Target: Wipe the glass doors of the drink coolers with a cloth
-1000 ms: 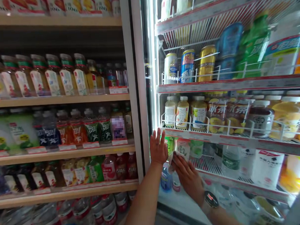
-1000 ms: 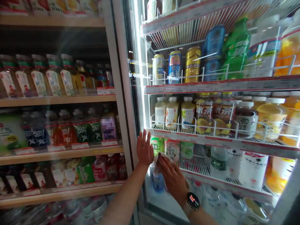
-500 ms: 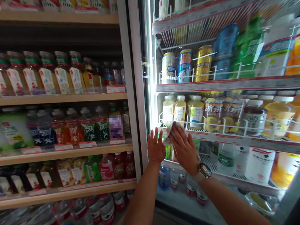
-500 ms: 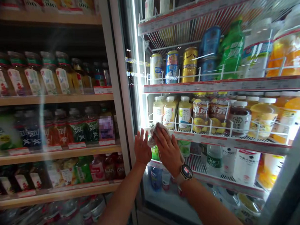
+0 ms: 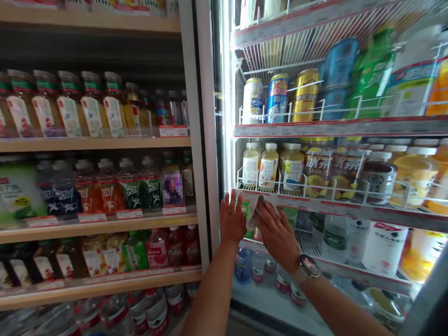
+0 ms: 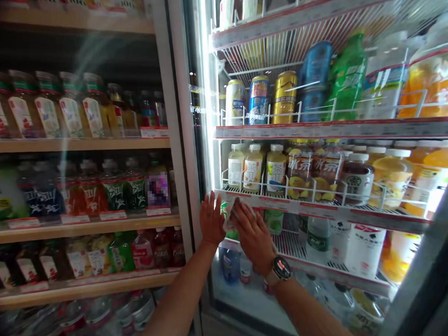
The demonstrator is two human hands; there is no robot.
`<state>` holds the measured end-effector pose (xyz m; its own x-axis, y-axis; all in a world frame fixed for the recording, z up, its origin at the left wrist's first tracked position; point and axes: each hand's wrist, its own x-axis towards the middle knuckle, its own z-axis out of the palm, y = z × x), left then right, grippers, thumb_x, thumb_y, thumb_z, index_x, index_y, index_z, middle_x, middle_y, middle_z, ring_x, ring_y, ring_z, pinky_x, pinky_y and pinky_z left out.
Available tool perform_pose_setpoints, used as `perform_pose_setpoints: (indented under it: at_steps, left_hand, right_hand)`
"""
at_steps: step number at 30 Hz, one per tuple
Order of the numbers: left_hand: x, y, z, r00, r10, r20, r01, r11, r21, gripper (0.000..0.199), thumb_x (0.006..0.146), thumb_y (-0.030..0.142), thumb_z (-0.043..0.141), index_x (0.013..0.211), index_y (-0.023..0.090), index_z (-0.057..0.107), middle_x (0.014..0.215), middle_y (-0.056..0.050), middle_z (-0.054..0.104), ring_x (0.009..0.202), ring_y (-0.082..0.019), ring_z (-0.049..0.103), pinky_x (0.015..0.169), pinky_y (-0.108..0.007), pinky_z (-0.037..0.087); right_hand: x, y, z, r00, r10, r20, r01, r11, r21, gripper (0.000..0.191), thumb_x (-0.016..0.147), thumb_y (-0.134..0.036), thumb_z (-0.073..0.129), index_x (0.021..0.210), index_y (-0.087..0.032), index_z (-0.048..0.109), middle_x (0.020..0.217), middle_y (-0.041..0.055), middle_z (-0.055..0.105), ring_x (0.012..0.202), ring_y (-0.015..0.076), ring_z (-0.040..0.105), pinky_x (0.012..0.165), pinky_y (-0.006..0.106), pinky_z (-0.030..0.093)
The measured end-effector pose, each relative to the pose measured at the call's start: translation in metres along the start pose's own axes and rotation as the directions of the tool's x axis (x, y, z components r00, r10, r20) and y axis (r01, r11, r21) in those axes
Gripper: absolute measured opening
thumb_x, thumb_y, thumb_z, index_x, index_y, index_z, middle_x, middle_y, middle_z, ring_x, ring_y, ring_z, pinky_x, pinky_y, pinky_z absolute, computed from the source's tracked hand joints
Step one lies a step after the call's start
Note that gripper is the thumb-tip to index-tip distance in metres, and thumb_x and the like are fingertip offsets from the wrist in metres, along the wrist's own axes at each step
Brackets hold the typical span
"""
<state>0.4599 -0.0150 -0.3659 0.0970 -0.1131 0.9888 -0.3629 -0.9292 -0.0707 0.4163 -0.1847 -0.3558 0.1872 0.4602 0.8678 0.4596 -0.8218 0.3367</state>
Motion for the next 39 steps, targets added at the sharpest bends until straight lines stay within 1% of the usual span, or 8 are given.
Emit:
perform_pose_setpoints:
  at_steps: [3, 6, 15, 18, 26, 29, 32, 39]
  left_hand:
    - [0.002, 0.001, -0.001, 1.0, 0.0, -0.02, -0.001, 1.0, -0.009, 0.056, 0.102, 0.026, 0.028, 0.157, 0.019, 0.018, 0.162, -0.01, 0.026, 0.152, -0.024, 0.016, 0.121, -0.045, 0.026]
    - [0.001, 0.001, 0.0, 1.0, -0.01, -0.017, 0.01, 1.0, 0.0, 0.056, 0.102, 0.026, 0.03, 0.157, 0.02, 0.018, 0.161, -0.01, 0.028, 0.151, -0.025, 0.018, 0.12, -0.047, 0.029]
    - [-0.003, -0.001, 0.0, 1.0, -0.003, 0.013, 0.003, 1.0, 0.025, 0.061, 0.099, 0.021, 0.033, 0.157, 0.02, 0.015, 0.161, -0.009, 0.028, 0.151, -0.025, 0.019, 0.12, -0.047, 0.029]
    - [-0.003, 0.0, -0.001, 1.0, -0.002, 0.007, 0.002, 1.0, 0.016, 0.061, 0.099, 0.021, 0.033, 0.157, 0.02, 0.016, 0.161, -0.009, 0.028, 0.151, -0.024, 0.017, 0.121, -0.046, 0.028]
    - [-0.003, -0.001, -0.001, 1.0, -0.005, 0.008, 0.005, 1.0, 0.0, 0.059, 0.101, 0.024, 0.031, 0.157, 0.02, 0.016, 0.161, -0.011, 0.027, 0.151, -0.025, 0.018, 0.12, -0.048, 0.029]
    - [-0.002, -0.001, -0.002, 1.0, -0.006, 0.008, 0.006, 1.0, 0.011, 0.058, 0.101, 0.024, 0.03, 0.157, 0.019, 0.016, 0.161, -0.011, 0.027, 0.151, -0.025, 0.018, 0.12, -0.048, 0.029]
    - [-0.002, 0.0, -0.002, 1.0, -0.005, 0.008, 0.005, 1.0, 0.017, 0.058, 0.1, 0.023, 0.031, 0.157, 0.019, 0.017, 0.162, -0.011, 0.026, 0.151, -0.026, 0.018, 0.119, -0.048, 0.029]
    - [-0.002, 0.0, -0.002, 1.0, 0.004, -0.005, -0.004, 1.0, 0.013, 0.059, 0.1, 0.022, 0.031, 0.157, 0.018, 0.017, 0.162, -0.009, 0.025, 0.152, -0.024, 0.017, 0.121, -0.045, 0.026]
  right_hand:
    - [0.042, 0.01, -0.009, 0.998, 0.048, -0.047, -0.049, 0.999, -0.009, 0.053, 0.094, -0.011, 0.042, 0.146, -0.017, 0.047, 0.155, 0.0079, 0.042, 0.151, 0.0204, 0.02, 0.123, 0.042, 0.008]
    - [0.049, 0.009, -0.008, 0.993, 0.067, -0.094, -0.07, 0.997, -0.029, 0.053, 0.095, -0.013, 0.042, 0.148, -0.018, 0.044, 0.156, 0.0081, 0.041, 0.151, 0.0199, 0.019, 0.124, 0.043, 0.005]
    - [-0.072, -0.024, 0.023, 1.0, -0.002, -0.024, 0.002, 1.0, -0.001, 0.053, 0.088, -0.007, 0.042, 0.136, -0.022, 0.059, 0.146, 0.0045, 0.054, 0.152, 0.0137, 0.011, 0.124, 0.04, 0.005]
    - [-0.083, -0.022, 0.021, 0.999, -0.046, 0.01, 0.046, 0.999, 0.013, 0.053, 0.086, -0.006, 0.042, 0.132, -0.023, 0.062, 0.146, 0.0035, 0.055, 0.152, 0.0141, 0.013, 0.124, 0.04, 0.009]
    - [0.039, 0.029, -0.015, 0.987, 0.067, -0.144, -0.076, 0.995, -0.057, 0.049, 0.096, -0.019, 0.047, 0.145, -0.019, 0.048, 0.153, 0.0085, 0.044, 0.152, 0.0194, 0.018, 0.123, 0.046, -0.004]
    - [0.06, 0.036, -0.02, 0.971, 0.127, -0.203, -0.142, 0.988, -0.065, 0.056, 0.096, -0.022, 0.049, 0.151, -0.02, 0.039, 0.155, 0.0083, 0.042, 0.149, 0.0217, 0.026, 0.123, 0.046, -0.003]
    - [0.034, 0.023, -0.012, 0.981, 0.117, -0.154, -0.128, 0.99, -0.06, 0.055, 0.095, -0.021, 0.05, 0.149, -0.019, 0.043, 0.152, 0.0086, 0.046, 0.15, 0.0218, 0.024, 0.124, 0.046, -0.001]
    - [-0.1, -0.015, 0.019, 1.0, 0.008, -0.004, -0.008, 1.0, 0.025, 0.05, 0.088, -0.009, 0.044, 0.133, -0.022, 0.061, 0.145, 0.0061, 0.056, 0.153, 0.0139, 0.009, 0.124, 0.043, 0.002]
